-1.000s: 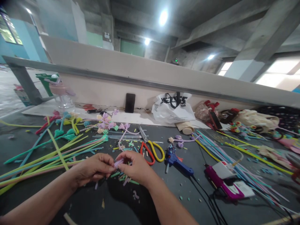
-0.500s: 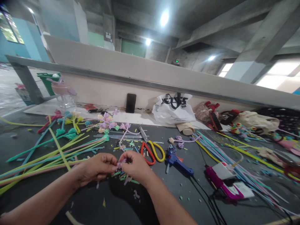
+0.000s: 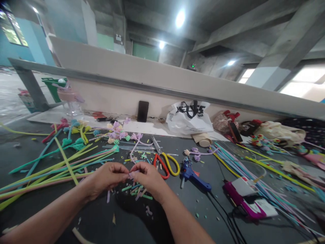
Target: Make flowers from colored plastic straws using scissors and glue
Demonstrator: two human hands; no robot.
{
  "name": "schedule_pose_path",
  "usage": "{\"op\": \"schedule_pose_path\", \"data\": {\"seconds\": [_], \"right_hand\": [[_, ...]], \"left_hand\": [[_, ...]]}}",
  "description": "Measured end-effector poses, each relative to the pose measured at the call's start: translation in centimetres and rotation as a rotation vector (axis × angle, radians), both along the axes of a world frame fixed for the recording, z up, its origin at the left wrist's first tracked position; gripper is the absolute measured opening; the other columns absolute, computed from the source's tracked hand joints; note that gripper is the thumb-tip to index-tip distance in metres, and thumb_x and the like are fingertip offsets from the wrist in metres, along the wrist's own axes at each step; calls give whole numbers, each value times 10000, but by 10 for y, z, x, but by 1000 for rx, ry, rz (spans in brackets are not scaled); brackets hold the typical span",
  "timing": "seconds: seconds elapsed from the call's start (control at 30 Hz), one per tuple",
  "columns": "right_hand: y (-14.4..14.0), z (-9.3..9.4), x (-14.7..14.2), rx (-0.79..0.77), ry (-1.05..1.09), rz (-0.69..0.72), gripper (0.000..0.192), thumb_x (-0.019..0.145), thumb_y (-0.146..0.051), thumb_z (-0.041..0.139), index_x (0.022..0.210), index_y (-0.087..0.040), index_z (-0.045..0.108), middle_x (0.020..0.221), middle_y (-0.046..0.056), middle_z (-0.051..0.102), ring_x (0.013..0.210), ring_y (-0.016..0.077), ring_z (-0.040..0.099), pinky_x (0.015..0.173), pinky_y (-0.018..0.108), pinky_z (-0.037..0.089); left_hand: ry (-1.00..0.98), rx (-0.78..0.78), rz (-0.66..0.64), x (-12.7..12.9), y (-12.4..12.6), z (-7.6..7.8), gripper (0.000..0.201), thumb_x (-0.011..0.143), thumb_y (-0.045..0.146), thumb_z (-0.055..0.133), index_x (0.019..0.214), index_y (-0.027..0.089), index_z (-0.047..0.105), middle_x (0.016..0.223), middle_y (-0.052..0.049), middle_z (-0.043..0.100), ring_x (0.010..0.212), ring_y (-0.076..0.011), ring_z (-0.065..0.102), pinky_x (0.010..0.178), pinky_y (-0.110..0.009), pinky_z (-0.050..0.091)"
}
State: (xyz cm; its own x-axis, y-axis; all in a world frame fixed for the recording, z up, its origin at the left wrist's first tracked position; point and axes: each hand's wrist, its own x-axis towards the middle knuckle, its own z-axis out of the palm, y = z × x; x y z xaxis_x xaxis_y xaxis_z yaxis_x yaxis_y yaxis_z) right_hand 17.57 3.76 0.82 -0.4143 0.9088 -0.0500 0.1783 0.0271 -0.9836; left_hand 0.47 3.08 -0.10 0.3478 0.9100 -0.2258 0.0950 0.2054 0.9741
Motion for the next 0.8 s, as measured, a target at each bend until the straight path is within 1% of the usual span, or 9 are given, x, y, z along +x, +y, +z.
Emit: {"op": "schedule_pose_path", "data": {"seconds": [0.1, 0.17, 0.27, 0.33, 0.4, 0.5, 0.57, 0.63, 0.8], "right_hand": [[0, 4, 4, 27, 77, -6, 254, 790, -374, 511, 890, -149, 573, 666, -6, 579, 605, 106, 532, 632, 245, 405], [2, 6, 9, 76, 88, -76, 291, 798, -404, 505, 945, -160, 564, 765, 19, 600, 642, 113, 543, 648, 254, 416], [8, 9, 19, 160, 49, -200, 286, 775, -402, 533, 942, -172, 565, 888, 39, 591, 677, 119, 544, 648, 252, 434], [13, 10, 26, 195, -30, -268, 270, 769, -386, 529, 930, -172, 564, 835, 30, 587, 645, 116, 531, 602, 240, 430], [18, 10, 32, 238, -172, -314, 221, 753, -341, 533, 886, -170, 574, 744, 12, 576, 598, 113, 510, 556, 230, 408], [23, 7, 38, 316, -435, -284, 115, 722, -258, 527, 759, -170, 590, 618, -15, 552, 541, 113, 488, 513, 223, 379], [26, 4, 42, 346, -537, -235, 90, 709, -223, 521, 707, -175, 598, 574, -24, 546, 524, 116, 486, 501, 222, 364], [27, 2, 45, 372, -575, -216, 83, 695, -191, 528, 690, -183, 611, 590, -22, 564, 552, 125, 497, 525, 229, 360], [32, 1, 53, 546, -758, -171, 122, 704, -131, 530, 709, -199, 631, 697, -7, 614, 666, 140, 535, 627, 249, 353]], "left_hand": [[-82, -75, 9, -2, 1, 2, 336, 601, 389, 670, 773, 130, 542, 508, 63, 503, 334, -11, 282, 338, -160, 145], [-124, -103, 28, -4, 2, 3, 334, 596, 393, 679, 735, 147, 501, 495, 74, 491, 323, -7, 272, 329, -155, 134], [-169, -103, 65, -9, 3, 3, 333, 604, 398, 681, 666, 156, 461, 489, 77, 482, 319, 3, 259, 326, -147, 121], [-185, -106, 80, -12, 4, 3, 333, 603, 392, 687, 641, 151, 461, 495, 72, 486, 322, 9, 260, 327, -142, 113], [-171, -121, 91, -13, 4, 4, 330, 610, 396, 684, 620, 144, 469, 474, 73, 468, 318, 11, 254, 320, -139, 104], [-147, -158, 120, -13, 4, 5, 320, 624, 395, 678, 623, 136, 491, 459, 70, 462, 317, 10, 256, 304, -132, 105], [-177, -187, 120, -14, 5, 6, 303, 630, 379, 679, 639, 131, 507, 478, 60, 482, 326, 7, 274, 301, -127, 117], [-216, -215, 93, -14, 6, 4, 283, 639, 360, 679, 645, 127, 518, 502, 47, 502, 332, 6, 286, 299, -127, 122], [-273, -257, 21, -15, 6, -1, 240, 664, 331, 664, 659, 123, 545, 525, 33, 525, 323, 5, 304, 297, -136, 106]]}}
